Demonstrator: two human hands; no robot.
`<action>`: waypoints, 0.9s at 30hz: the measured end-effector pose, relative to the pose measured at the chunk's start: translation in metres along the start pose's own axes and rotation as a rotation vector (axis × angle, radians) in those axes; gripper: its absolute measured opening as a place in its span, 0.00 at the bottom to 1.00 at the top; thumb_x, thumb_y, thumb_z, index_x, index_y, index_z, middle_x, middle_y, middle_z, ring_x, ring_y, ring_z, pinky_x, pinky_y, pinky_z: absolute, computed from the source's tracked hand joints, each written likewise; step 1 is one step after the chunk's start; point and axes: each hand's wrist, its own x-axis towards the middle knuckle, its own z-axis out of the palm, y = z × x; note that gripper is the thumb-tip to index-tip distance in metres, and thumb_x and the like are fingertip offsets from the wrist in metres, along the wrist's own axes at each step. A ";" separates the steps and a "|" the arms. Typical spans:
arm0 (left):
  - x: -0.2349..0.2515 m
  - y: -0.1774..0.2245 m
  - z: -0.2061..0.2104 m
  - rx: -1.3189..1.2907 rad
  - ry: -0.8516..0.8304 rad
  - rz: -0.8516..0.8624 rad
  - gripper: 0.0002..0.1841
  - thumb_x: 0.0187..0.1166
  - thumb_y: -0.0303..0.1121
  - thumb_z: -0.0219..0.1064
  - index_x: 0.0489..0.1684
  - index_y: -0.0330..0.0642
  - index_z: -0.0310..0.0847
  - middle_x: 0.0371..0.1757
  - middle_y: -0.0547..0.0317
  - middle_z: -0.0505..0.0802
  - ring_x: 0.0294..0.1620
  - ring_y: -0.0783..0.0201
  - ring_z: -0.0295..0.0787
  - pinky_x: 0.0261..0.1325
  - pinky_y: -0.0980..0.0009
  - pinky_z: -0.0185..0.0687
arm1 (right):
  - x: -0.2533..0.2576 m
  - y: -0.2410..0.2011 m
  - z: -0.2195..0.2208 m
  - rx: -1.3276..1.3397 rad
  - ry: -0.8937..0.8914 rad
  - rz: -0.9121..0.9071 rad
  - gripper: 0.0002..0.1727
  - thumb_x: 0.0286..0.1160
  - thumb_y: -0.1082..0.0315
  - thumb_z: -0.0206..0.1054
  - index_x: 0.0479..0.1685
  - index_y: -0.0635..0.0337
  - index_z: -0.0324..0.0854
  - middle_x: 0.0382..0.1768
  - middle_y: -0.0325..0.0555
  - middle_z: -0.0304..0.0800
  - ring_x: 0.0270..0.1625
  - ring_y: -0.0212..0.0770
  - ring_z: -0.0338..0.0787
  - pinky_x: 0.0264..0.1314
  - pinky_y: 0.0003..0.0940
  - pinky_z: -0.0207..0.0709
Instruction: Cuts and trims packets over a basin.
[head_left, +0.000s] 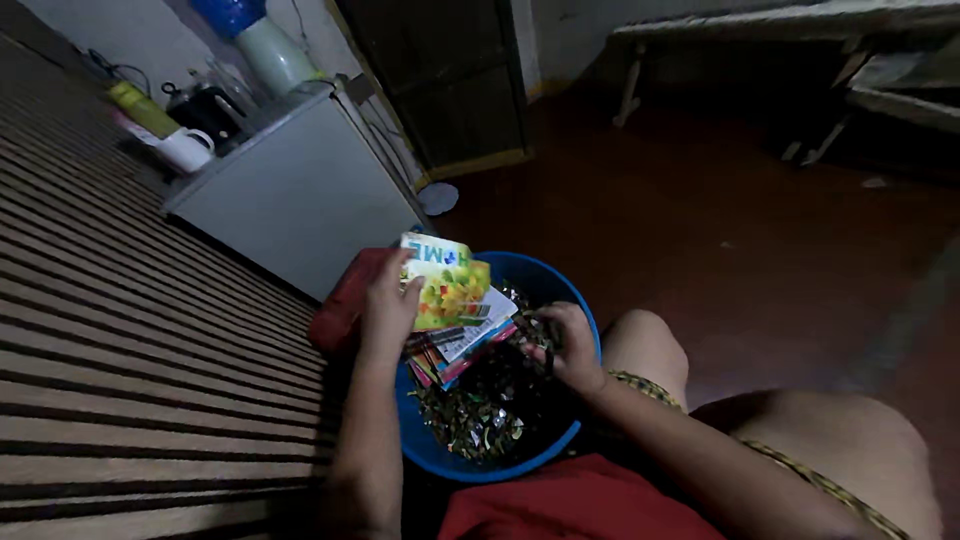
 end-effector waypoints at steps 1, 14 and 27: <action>-0.004 0.010 0.007 0.022 -0.066 0.063 0.24 0.84 0.31 0.67 0.79 0.43 0.75 0.73 0.45 0.86 0.69 0.44 0.86 0.71 0.39 0.79 | -0.001 0.002 -0.001 0.021 0.044 0.001 0.36 0.69 0.36 0.72 0.56 0.63 0.82 0.62 0.66 0.85 0.70 0.59 0.82 0.75 0.54 0.74; -0.031 0.027 0.072 -0.105 -0.434 0.325 0.20 0.62 0.45 0.86 0.52 0.50 0.93 0.73 0.42 0.79 0.76 0.42 0.71 0.77 0.43 0.69 | -0.001 0.001 0.000 0.207 -0.134 0.081 0.18 0.70 0.57 0.78 0.46 0.65 0.87 0.45 0.53 0.92 0.54 0.44 0.90 0.65 0.42 0.81; -0.016 -0.027 0.038 -0.651 -0.117 -0.089 0.15 0.71 0.21 0.75 0.53 0.35 0.78 0.48 0.55 0.91 0.49 0.68 0.90 0.56 0.66 0.89 | 0.017 0.015 -0.007 0.908 -0.190 0.739 0.29 0.73 0.60 0.73 0.70 0.63 0.69 0.49 0.44 0.88 0.45 0.34 0.90 0.48 0.32 0.87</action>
